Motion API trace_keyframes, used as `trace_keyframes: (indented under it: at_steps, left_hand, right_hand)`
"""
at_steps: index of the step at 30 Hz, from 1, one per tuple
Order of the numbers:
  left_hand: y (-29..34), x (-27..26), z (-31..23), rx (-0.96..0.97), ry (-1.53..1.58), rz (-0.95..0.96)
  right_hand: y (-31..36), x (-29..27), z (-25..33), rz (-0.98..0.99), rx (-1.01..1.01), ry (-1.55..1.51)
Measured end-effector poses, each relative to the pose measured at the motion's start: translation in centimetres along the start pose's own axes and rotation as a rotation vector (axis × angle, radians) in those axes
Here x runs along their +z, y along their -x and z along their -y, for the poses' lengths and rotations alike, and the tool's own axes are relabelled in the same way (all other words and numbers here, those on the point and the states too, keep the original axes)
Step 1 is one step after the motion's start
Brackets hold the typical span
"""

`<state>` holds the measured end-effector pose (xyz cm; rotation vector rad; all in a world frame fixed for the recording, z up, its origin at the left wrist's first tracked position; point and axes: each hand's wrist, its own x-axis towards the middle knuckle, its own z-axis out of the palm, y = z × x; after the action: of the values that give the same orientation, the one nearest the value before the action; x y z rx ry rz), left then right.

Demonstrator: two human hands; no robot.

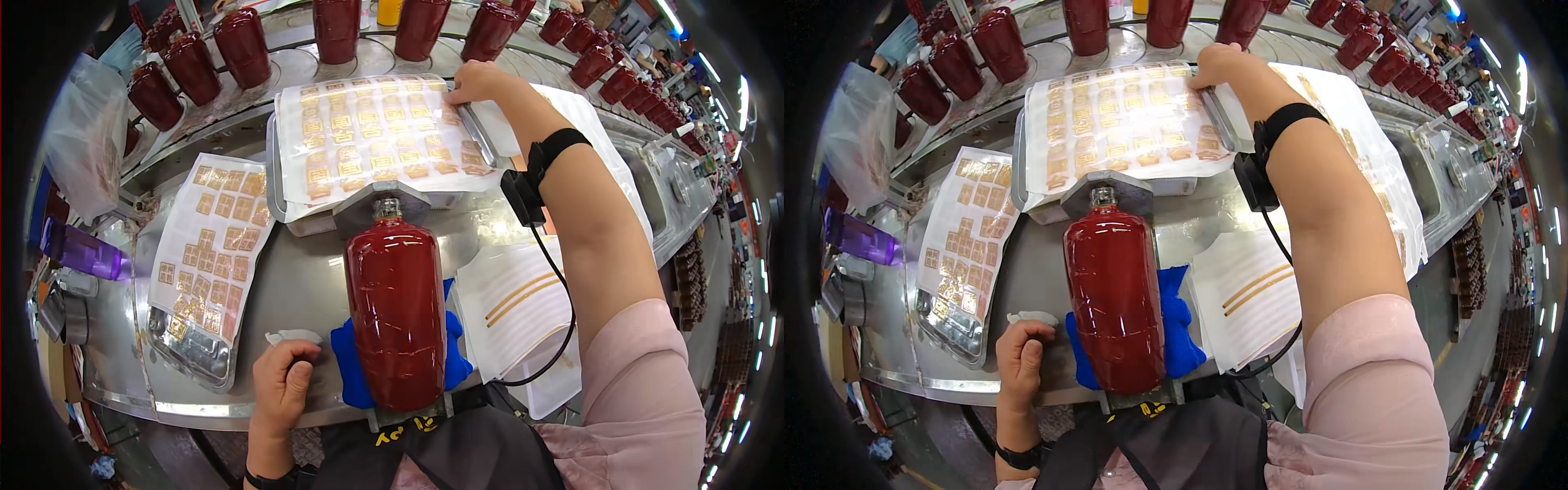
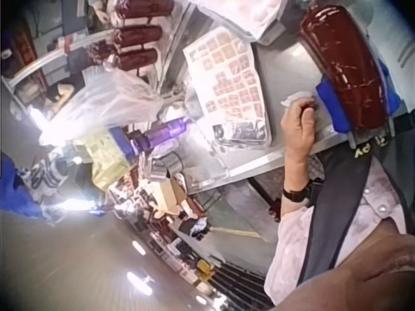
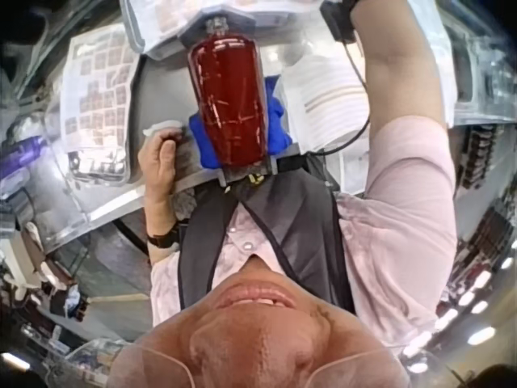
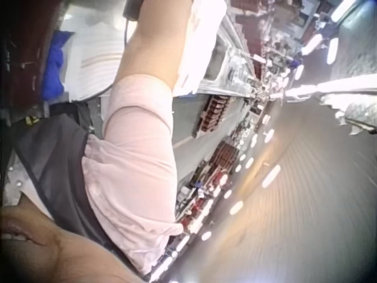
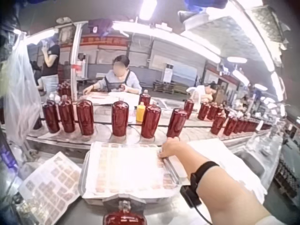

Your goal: Applying decorative labels and seals to red liquor bottles at a factory workstation.

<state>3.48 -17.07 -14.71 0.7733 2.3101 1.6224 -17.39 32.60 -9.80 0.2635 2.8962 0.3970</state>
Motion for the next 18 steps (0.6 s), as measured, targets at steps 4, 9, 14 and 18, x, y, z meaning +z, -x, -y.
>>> trace_keyframes:
  at_steps: [4,9,14,18]
  left_hand:
    - [-0.2,0.0,-0.3,-0.007,-0.006,0.012]
    - [-0.7,0.6,-0.4,0.026,-0.01,0.044]
    - [0.0,0.6,-0.3,0.017,-0.006,0.026]
    - [0.2,0.4,-0.9,-0.002,-0.002,-0.003]
  right_hand:
    - [0.3,0.7,-0.4,-0.179,-0.072,-0.041]
    - [1.3,0.8,-2.2,-0.426,-0.078,-0.068]
    - [6.7,-3.0,-5.3,-0.474,-0.048,-0.508]
    - [6.9,1.4,-6.4,-0.366,-0.302,-0.266]
